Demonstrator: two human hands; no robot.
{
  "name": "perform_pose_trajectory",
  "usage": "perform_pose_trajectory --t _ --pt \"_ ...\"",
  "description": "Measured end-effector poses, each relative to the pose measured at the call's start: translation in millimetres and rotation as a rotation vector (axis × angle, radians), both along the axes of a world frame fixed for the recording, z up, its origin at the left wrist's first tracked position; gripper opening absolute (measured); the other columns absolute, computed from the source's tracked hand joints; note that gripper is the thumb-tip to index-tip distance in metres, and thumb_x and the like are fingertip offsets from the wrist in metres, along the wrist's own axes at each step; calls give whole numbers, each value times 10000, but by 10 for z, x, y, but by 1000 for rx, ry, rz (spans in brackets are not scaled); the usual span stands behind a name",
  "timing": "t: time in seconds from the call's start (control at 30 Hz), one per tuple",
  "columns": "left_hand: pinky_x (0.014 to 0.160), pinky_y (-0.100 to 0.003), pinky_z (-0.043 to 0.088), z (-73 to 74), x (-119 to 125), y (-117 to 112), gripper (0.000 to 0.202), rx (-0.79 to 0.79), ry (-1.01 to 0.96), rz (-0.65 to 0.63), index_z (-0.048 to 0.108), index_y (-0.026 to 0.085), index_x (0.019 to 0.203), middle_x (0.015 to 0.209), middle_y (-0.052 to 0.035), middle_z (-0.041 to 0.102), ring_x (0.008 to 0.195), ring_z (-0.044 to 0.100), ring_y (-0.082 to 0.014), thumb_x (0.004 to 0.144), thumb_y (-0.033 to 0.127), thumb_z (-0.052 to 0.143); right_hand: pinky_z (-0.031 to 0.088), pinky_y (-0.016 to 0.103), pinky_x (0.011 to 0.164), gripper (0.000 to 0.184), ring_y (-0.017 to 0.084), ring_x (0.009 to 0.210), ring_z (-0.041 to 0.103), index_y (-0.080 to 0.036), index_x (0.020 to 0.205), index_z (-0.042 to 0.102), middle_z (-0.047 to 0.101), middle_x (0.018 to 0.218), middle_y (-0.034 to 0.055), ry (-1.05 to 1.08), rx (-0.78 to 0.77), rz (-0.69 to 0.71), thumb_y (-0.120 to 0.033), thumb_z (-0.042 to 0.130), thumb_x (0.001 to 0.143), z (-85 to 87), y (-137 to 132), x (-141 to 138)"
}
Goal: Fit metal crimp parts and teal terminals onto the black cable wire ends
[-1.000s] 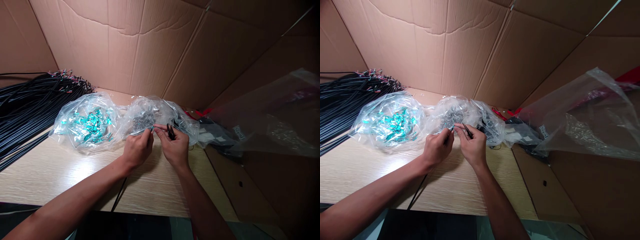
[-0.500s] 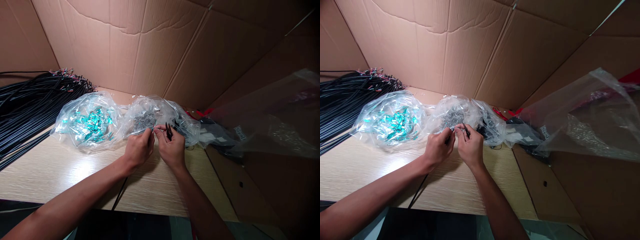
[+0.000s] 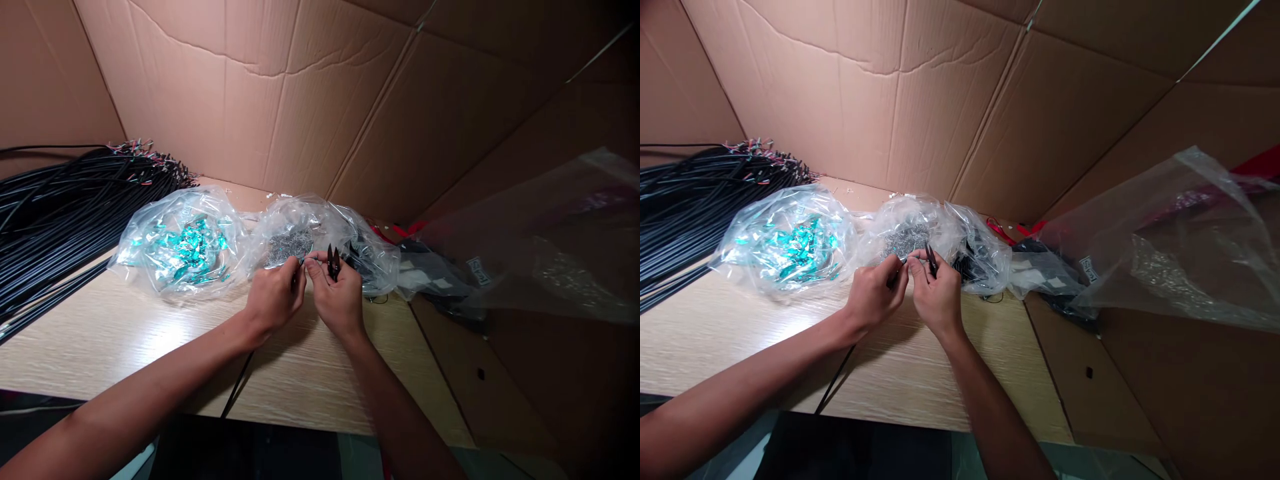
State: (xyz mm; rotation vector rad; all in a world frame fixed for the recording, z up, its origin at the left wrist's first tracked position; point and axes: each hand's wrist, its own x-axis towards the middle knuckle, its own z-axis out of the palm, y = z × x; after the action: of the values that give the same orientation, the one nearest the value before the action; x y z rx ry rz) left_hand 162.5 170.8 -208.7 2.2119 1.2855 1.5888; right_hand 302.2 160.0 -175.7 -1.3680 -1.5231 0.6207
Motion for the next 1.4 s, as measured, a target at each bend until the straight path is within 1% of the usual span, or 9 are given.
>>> perform_pose_trajectory --t 0.13,0.23,0.43,0.53,0.63,0.77,0.97,1.17,1.4 --pt "557 -292 278 234 -305 -20 310 -235 -113 -185 545 194 766 602 1 542 515 439 -115 1047 319 512 431 -68 746 778 -128 805 505 9 1205 714 658 1078 98 -77 20 27 -720 597 959 173 25 -139" --pt "564 -278 302 375 -601 -3 348 -352 -207 -339 608 177 769 636 -9 557 565 453 -114 1054 336 489 357 -51 687 774 -135 779 462 -42 1310 750 666 1106 84 -179 23 105 -718 556 986 351 91 -304" --pt "504 -267 267 383 -1063 168 386 -514 -454 -417 712 158 865 571 20 454 509 371 -110 1034 472 563 476 -30 865 798 -87 1056 595 -74 1382 761 631 1329 90 -200 63 224 -730 516 1000 532 357 -663" --pt "482 -266 242 343 -1177 268 372 -564 -607 -361 703 161 849 564 22 460 485 354 -110 989 489 596 384 -2 769 837 -100 913 517 -40 1325 739 656 1198 91 -266 80 204 -769 472 1012 555 480 -759" --pt "496 -267 244 329 -1231 342 352 -573 -735 -195 703 158 830 575 20 465 489 347 -113 974 450 569 250 57 692 929 -100 761 373 -6 1156 703 620 951 78 -393 25 212 -852 341 1029 608 536 -810" --pt "557 -268 301 327 -1249 381 324 -577 -734 3 726 152 800 612 -9 544 553 441 -140 979 326 520 252 54 749 903 -94 807 391 -14 1130 671 608 952 69 -545 -57 353 -753 153 1106 697 551 -918" --pt "668 -273 443 284 -1244 418 296 -556 -771 19 745 162 805 707 -47 672 667 598 -179 958 223 499 162 107 739 581 -80 778 318 -16 1073 636 607 985 62 -786 -52 371 -526 361 1118 688 733 -1054" --pt "651 -268 431 277 -1233 429 295 -537 -762 16 734 166 782 704 -50 677 664 607 -183 974 187 511 166 106 752 638 -78 774 332 -36 1092 696 634 1025 72 -794 -13 461 -582 367 1111 686 833 -1088" --pt "622 -284 336 360 -1247 379 303 -621 -720 65 725 153 819 757 -63 690 695 587 -187 1040 153 519 170 85 737 622 -102 764 347 -55 1154 752 650 1024 50 -799 -22 465 -573 413 1096 702 880 -1139"
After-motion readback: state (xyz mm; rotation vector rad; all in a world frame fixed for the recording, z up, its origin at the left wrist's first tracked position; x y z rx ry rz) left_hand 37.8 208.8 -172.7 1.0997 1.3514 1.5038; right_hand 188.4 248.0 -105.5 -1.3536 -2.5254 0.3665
